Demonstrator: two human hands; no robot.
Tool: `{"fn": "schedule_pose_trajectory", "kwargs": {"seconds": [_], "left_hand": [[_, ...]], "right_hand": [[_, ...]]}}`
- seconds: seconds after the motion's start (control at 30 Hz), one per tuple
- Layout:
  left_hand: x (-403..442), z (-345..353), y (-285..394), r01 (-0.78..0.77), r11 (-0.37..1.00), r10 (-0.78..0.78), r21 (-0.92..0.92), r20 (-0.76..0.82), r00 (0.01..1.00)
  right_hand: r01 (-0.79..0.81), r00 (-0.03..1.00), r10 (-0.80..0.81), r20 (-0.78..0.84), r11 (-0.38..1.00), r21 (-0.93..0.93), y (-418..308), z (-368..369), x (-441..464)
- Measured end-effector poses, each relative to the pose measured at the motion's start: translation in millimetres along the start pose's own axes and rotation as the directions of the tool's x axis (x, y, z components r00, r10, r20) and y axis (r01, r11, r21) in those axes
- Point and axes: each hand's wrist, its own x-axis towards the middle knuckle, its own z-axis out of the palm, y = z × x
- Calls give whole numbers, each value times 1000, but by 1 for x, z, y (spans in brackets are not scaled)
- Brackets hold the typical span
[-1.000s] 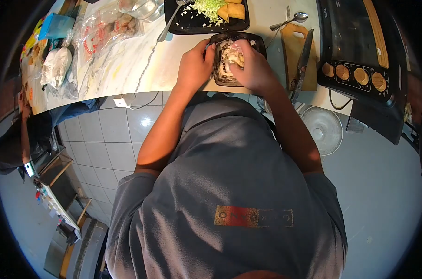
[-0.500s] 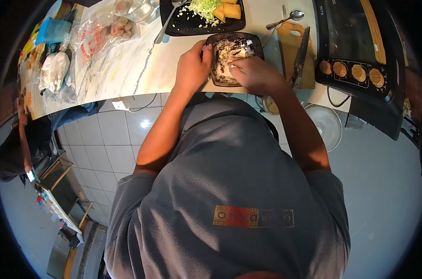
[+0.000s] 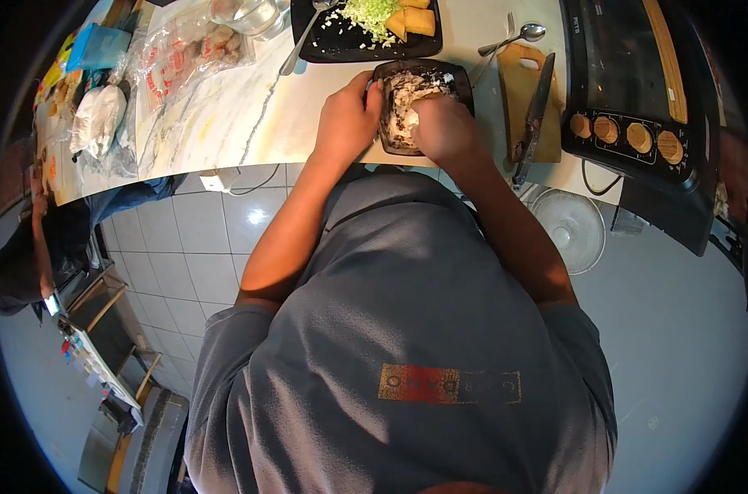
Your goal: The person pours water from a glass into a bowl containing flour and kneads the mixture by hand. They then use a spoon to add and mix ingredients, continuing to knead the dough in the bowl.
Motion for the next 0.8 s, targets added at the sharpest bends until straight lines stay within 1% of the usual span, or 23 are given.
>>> {"fn": "schedule_pose_trajectory", "kwargs": {"seconds": [0.03,0.1,0.13,0.2,0.23,0.3,0.33,0.37,0.4,0.43,0.5,0.53,0.6,0.73,0.8], "left_hand": [[0,-1,1,3,1000,-3,12,3,1000],[1,-1,1,2,1000,-2,6,2,1000],[0,-1,0,5,1000,-5,0,1,1000],[0,0,-2,-5,1000,5,-7,-9,1000],[0,1,-3,-25,1000,25,-12,-15,1000],[1,1,-5,-30,999,29,-18,-11,1000],[1,1,-5,-31,999,31,-24,-9,999],[1,2,-4,-30,999,30,-24,-9,1000],[0,1,-4,-20,1000,20,-15,-7,1000],[0,0,-3,-10,1000,10,-6,-7,1000],[0,-2,0,-7,1000,7,-4,-4,1000],[0,-2,1,-4,1000,4,-6,0,1000],[0,-2,1,0,1000,0,-7,7,1000],[0,-4,6,27,1000,-27,8,22,999],[1,-1,0,10,1000,-10,6,13,1000]], "right_hand": [[1,1000,-1,-1,1000,0,-5,-5,2],[-103,993,113,-42,976,190,-13,-16,5],[-99,993,108,-38,977,189,-12,-16,5],[-4,993,60,-98,873,487,-7,-17,4],[-4,994,59,-97,873,488,-3,-16,5],[76,997,-60,-48,892,445,10,-12,10],[74,997,-59,-48,893,445,12,-11,12],[154,972,-80,-220,925,348,15,-9,14],[218,917,-115,-381,946,239,16,-7,14],[219,918,-116,-380,945,241,17,-11,14],[150,968,-63,-241,919,366,19,-21,11],[150,969,-63,-240,919,365,18,-25,8],[59,970,69,-233,862,503,15,-32,2],[52,979,71,-191,820,570,17,-37,-1],[62,979,82,-187,755,653,18,-36,-2]]}}
